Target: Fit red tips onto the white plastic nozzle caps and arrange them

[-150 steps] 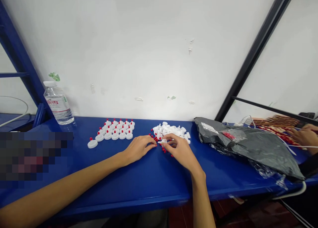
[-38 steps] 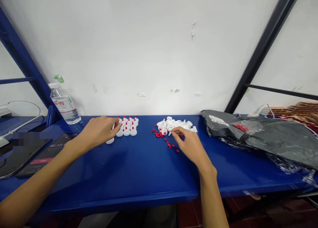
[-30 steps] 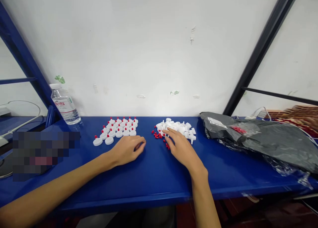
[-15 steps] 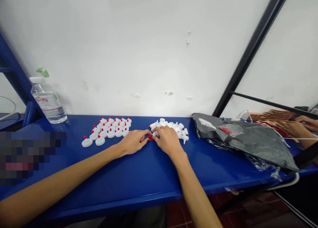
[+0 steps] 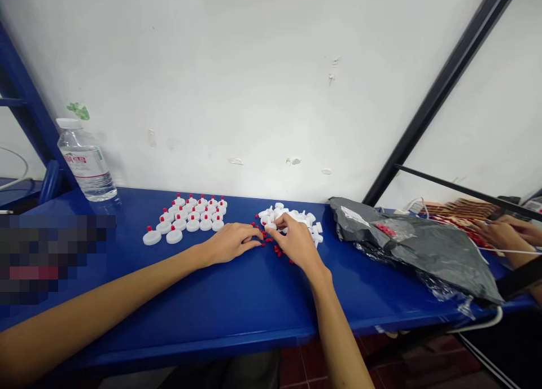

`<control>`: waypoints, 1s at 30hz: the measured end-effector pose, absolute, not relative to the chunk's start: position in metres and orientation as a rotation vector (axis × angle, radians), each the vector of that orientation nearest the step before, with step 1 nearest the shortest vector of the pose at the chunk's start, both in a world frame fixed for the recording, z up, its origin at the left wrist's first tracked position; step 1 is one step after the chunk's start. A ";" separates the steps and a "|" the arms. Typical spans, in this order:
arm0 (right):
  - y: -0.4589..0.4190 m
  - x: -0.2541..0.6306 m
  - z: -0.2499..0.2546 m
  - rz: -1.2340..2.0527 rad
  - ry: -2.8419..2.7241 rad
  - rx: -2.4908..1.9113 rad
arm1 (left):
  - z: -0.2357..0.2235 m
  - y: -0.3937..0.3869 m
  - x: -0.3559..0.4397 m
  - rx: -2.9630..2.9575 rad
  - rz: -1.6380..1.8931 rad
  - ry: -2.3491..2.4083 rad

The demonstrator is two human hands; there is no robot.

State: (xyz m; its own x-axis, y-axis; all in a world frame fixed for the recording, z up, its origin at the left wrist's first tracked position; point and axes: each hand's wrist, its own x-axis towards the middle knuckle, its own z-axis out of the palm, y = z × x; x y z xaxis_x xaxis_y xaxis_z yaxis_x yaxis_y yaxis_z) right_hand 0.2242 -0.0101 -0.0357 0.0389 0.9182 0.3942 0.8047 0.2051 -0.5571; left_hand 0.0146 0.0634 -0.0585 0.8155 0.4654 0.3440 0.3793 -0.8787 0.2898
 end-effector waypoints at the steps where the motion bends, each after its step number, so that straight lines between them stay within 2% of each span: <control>1: -0.013 0.224 -0.035 0.208 -1.756 -1.610 | -0.059 0.064 0.014 2.806 0.609 0.616; 15: -0.047 0.225 -0.039 0.176 -1.599 -1.634 | -0.056 0.058 0.016 3.016 0.468 0.427; 25: -0.046 0.229 -0.040 0.137 -1.556 -1.633 | -0.052 0.036 0.022 2.907 0.462 0.459; 30: -0.046 0.230 -0.041 0.093 -1.568 -1.651 | -0.057 0.021 0.028 2.910 0.482 0.656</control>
State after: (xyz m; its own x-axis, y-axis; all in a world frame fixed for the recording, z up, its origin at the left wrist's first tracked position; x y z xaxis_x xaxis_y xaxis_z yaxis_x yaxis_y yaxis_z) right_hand 0.2301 -0.0463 -0.0405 0.2156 0.8536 0.4742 0.7917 0.1314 -0.5966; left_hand 0.0285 0.0212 -0.0568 0.8552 0.4360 0.2802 0.3978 -0.8988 0.1843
